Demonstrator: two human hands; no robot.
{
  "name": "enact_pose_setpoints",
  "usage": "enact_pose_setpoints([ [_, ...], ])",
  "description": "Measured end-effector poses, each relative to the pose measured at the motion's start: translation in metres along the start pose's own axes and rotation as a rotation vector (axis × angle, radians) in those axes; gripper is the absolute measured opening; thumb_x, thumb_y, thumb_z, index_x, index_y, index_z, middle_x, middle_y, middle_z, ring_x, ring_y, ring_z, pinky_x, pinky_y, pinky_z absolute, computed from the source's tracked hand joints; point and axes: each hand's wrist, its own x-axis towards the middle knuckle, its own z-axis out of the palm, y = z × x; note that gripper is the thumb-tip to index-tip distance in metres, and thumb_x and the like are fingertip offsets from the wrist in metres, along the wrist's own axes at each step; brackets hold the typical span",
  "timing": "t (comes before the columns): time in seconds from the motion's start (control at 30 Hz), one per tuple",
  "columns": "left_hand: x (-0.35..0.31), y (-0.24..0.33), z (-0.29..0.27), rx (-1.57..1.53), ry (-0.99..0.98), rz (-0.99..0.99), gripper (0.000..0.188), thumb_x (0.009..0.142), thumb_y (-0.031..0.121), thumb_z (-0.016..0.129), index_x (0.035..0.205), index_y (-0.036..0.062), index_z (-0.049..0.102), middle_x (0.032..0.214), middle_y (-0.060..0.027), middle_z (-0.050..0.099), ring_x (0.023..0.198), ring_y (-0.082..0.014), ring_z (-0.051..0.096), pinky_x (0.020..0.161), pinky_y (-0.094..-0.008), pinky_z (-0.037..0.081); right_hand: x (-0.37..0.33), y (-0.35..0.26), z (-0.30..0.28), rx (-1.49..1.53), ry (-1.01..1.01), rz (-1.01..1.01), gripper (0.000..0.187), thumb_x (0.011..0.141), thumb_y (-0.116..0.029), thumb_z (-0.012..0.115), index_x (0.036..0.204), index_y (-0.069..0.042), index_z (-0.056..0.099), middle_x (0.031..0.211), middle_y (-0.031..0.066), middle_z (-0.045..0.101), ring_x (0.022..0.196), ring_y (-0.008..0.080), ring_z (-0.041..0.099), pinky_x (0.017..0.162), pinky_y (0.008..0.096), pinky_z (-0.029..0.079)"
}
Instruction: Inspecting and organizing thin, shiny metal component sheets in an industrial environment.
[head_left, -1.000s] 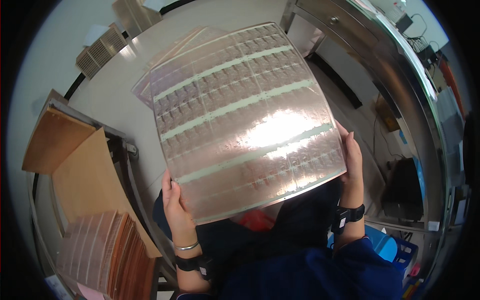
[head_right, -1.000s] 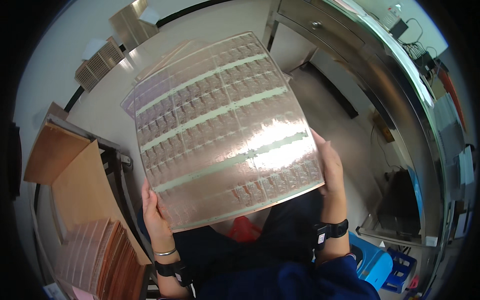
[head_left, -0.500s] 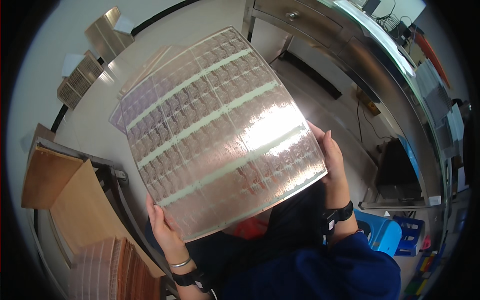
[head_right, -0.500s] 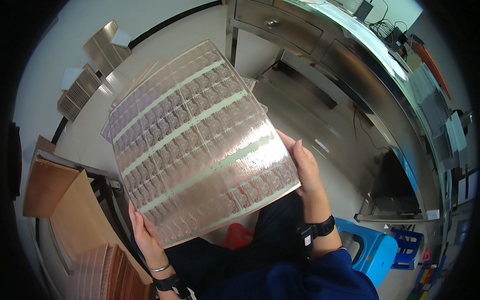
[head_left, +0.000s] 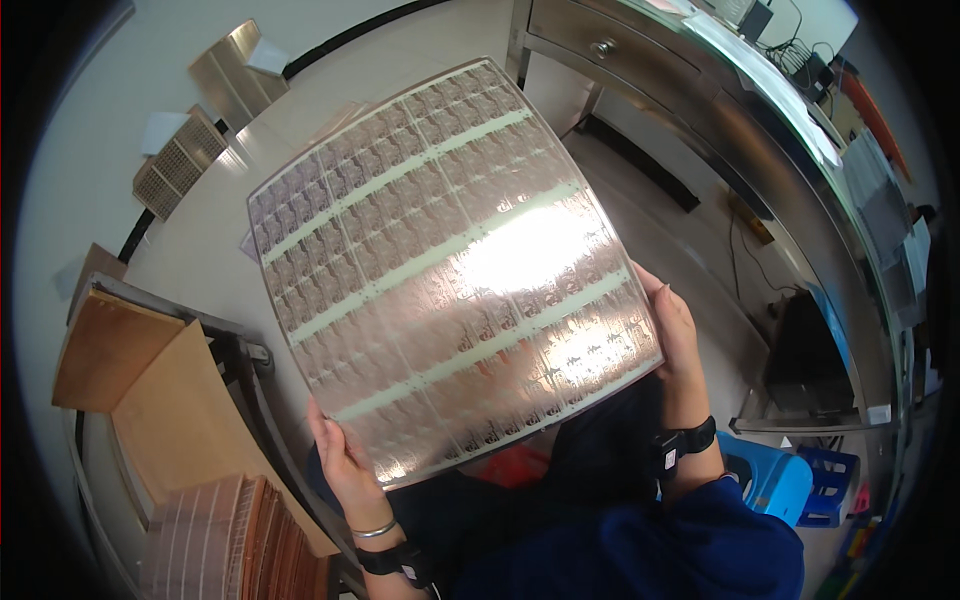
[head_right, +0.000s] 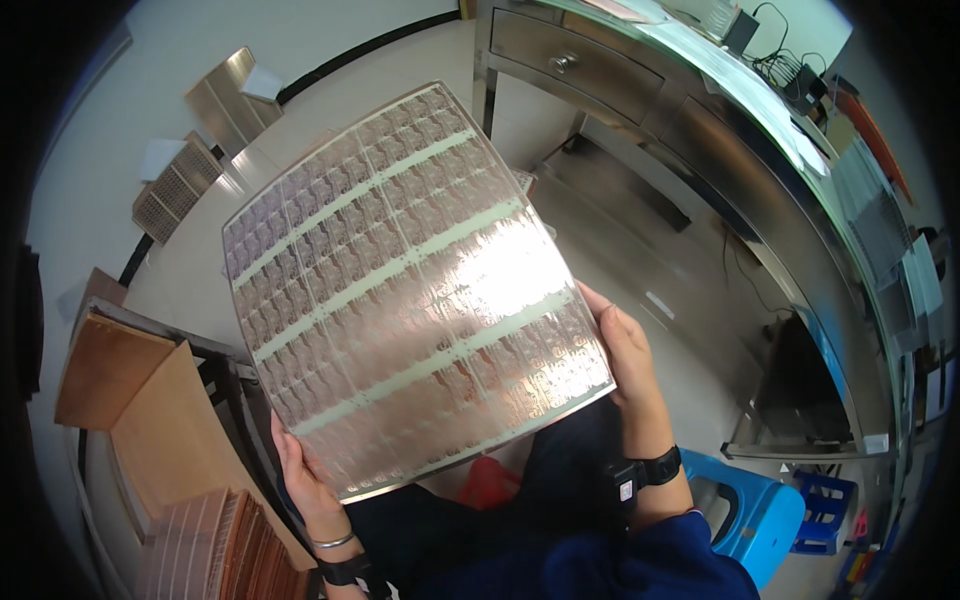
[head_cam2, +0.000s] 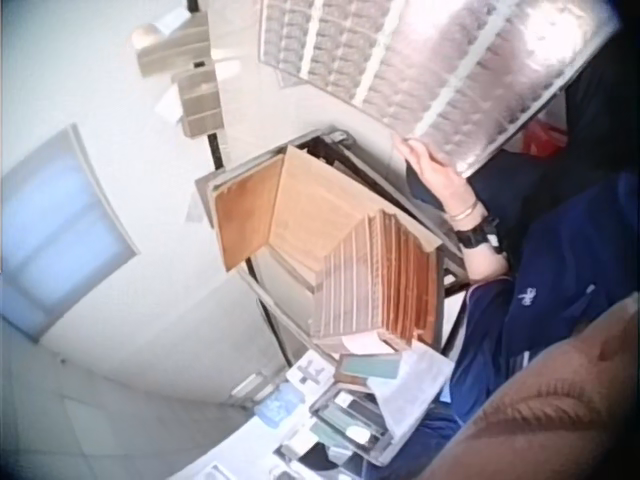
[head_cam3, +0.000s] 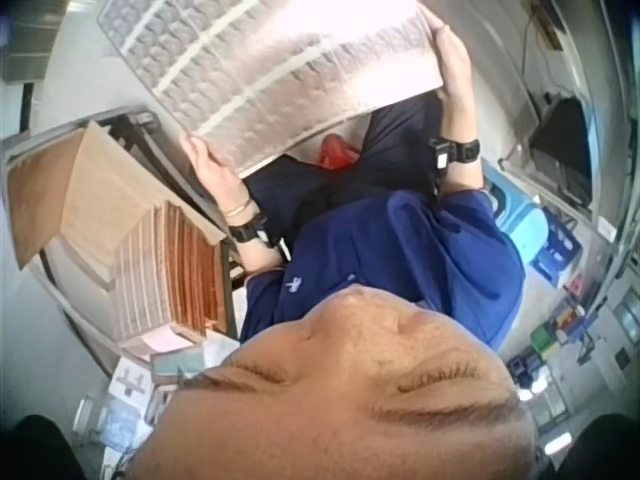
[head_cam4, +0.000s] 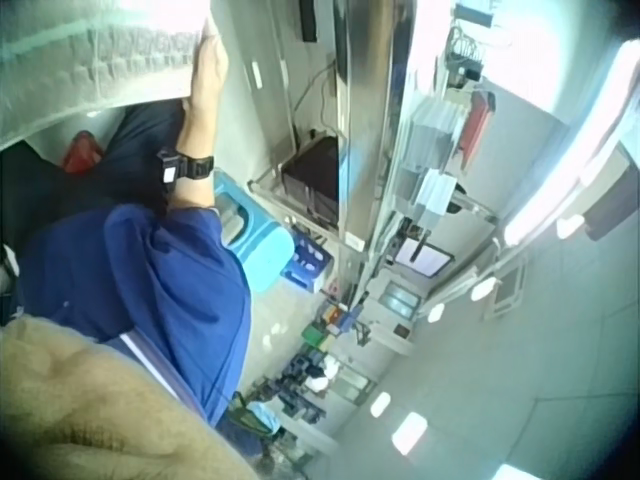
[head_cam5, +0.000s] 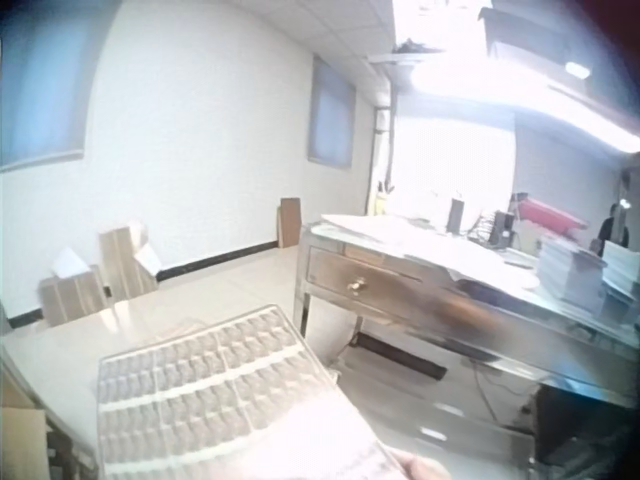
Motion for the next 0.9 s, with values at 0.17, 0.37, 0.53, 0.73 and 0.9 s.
enact_pose_setpoints([
  [0.17,-0.004,0.001,0.005,-0.050,-0.016,0.000,0.045,0.094,0.014,0.040,0.136,0.0015,0.028,0.133,-0.0104,0.040,0.120,-0.0193,0.040,0.100,-0.0305,0.032,-0.002,0.005,-0.004,-0.011,0.015,-0.003,0.053,0.093,-0.030,0.045,0.130,0.008,0.037,0.123,0.0160,0.051,0.109,0.0170,0.052,0.093,0.0276,0.039],
  [0.37,-0.007,0.005,-0.001,-0.017,-0.029,0.021,0.046,0.094,0.014,0.039,0.136,0.0000,0.028,0.134,-0.0126,0.040,0.122,-0.0203,0.039,0.101,-0.0312,0.031,0.001,0.006,-0.001,-0.111,0.077,0.037,0.046,0.092,-0.021,0.049,0.128,0.006,0.041,0.119,0.0130,0.055,0.104,0.0142,0.054,0.089,0.0243,0.042],
  [0.53,-0.004,0.009,0.005,0.049,-0.054,-0.013,0.043,0.096,0.016,0.037,0.136,0.0033,0.029,0.136,-0.0102,0.038,0.123,-0.0189,0.038,0.102,-0.0307,0.030,0.007,0.012,-0.008,-0.228,0.112,0.125,0.043,0.091,-0.020,0.050,0.125,0.005,0.046,0.114,0.0107,0.057,0.100,0.0133,0.055,0.086,0.0248,0.042],
  [0.73,-0.003,0.012,-0.002,0.018,-0.078,-0.016,0.043,0.096,0.018,0.038,0.134,0.0004,0.031,0.130,-0.0095,0.042,0.119,-0.0165,0.041,0.101,-0.0292,0.030,0.014,0.036,-0.017,-0.305,0.130,0.199,0.029,0.090,-0.020,0.053,0.104,0.004,0.058,0.092,0.0039,0.061,0.081,0.0091,0.055,0.071,0.0222,0.043],
  [0.9,-0.002,0.014,-0.004,0.027,-0.085,0.007,0.042,0.097,0.018,0.034,0.134,0.0000,0.030,0.129,-0.0099,0.043,0.118,-0.0159,0.042,0.100,-0.0290,0.031,0.015,0.041,-0.009,-0.280,0.148,0.201,0.025,0.089,-0.018,0.053,0.101,0.004,0.058,0.089,0.0035,0.060,0.079,0.0087,0.054,0.069,0.0217,0.042],
])
